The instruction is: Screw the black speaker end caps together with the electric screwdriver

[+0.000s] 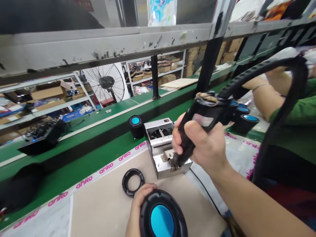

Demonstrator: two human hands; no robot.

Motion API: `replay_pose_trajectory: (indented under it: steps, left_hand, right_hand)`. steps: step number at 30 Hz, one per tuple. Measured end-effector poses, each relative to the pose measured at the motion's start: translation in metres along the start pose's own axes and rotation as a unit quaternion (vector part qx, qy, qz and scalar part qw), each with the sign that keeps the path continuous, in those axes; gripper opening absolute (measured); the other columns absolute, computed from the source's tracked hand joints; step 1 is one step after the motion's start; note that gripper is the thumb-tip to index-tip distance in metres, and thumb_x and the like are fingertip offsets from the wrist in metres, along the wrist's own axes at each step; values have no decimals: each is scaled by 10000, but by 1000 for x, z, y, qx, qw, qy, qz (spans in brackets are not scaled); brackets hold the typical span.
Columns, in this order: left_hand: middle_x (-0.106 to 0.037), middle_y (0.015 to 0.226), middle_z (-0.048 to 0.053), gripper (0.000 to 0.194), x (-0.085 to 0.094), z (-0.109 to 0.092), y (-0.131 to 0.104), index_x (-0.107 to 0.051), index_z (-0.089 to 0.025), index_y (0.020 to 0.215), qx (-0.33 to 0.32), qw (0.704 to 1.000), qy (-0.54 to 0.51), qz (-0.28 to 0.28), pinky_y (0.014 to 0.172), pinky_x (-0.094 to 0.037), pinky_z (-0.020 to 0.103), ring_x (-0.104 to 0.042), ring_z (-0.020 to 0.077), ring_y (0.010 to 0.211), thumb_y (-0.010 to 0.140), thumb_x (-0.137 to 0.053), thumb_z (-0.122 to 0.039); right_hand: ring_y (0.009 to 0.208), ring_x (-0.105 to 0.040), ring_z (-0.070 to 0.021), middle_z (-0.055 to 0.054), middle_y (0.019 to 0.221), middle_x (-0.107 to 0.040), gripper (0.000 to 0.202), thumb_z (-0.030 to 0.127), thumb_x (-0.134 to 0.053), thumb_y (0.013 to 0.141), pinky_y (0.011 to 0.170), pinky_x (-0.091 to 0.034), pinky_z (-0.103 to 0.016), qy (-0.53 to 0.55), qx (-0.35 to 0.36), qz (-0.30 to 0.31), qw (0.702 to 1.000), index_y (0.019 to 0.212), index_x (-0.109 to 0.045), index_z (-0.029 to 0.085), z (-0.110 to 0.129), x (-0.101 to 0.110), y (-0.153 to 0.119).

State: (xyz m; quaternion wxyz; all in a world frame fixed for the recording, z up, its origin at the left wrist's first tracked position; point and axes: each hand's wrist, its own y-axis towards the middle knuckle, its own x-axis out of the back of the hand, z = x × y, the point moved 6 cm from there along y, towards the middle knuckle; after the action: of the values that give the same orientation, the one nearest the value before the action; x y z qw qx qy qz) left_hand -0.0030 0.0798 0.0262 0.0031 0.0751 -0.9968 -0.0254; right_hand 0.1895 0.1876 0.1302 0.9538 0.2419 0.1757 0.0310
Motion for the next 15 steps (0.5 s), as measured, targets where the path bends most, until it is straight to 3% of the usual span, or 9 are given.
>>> replay_pose_trajectory:
  steps: [4, 10, 13, 15]
  left_hand:
    - [-830, 1117, 91, 293, 3, 6, 4, -801, -264, 1003, 1, 1000, -1, 8, 1166, -544, 548, -761, 350, 1171, 920, -742, -539]
    - [-828, 1098, 77, 304, 4, 7, 3, -796, -256, 980, 31, 999, -16, 6, 1159, -553, 543, -756, 354, 1167, 900, -756, -547]
    - [-790, 1245, 88, 335, 0, -1, -7, -766, -255, 1141, 5, 1000, -16, 13, 1171, -541, 531, -723, 368, 1243, 878, -789, -462]
    - [-749, 1336, 90, 453, -3, -7, -15, -714, -256, 1243, -14, 1000, -4, 22, 1138, -563, 490, -727, 357, 1230, 819, -829, -367]
  right_hand:
    - [408, -514, -134, 16, 508, -544, 551, 667, -820, 863, 418, -412, -263, -39, -15, 31, 999, 654, -572, 221, -6, -6, -1]
    - [401, -514, -123, 10, 512, -543, 538, 620, -793, 909, 404, -414, -249, -31, -25, 45, 998, 630, -582, 211, -14, -6, 3]
    - [385, -514, -120, 13, 532, -560, 506, 621, -809, 894, 387, -438, -241, 4, -57, 50, 997, 678, -615, 207, -13, -4, 2]
    - [371, -518, -129, 18, 552, -584, 471, 625, -851, 854, 374, -453, -249, 33, -65, 45, 996, 762, -656, 206, -1, -6, 1]
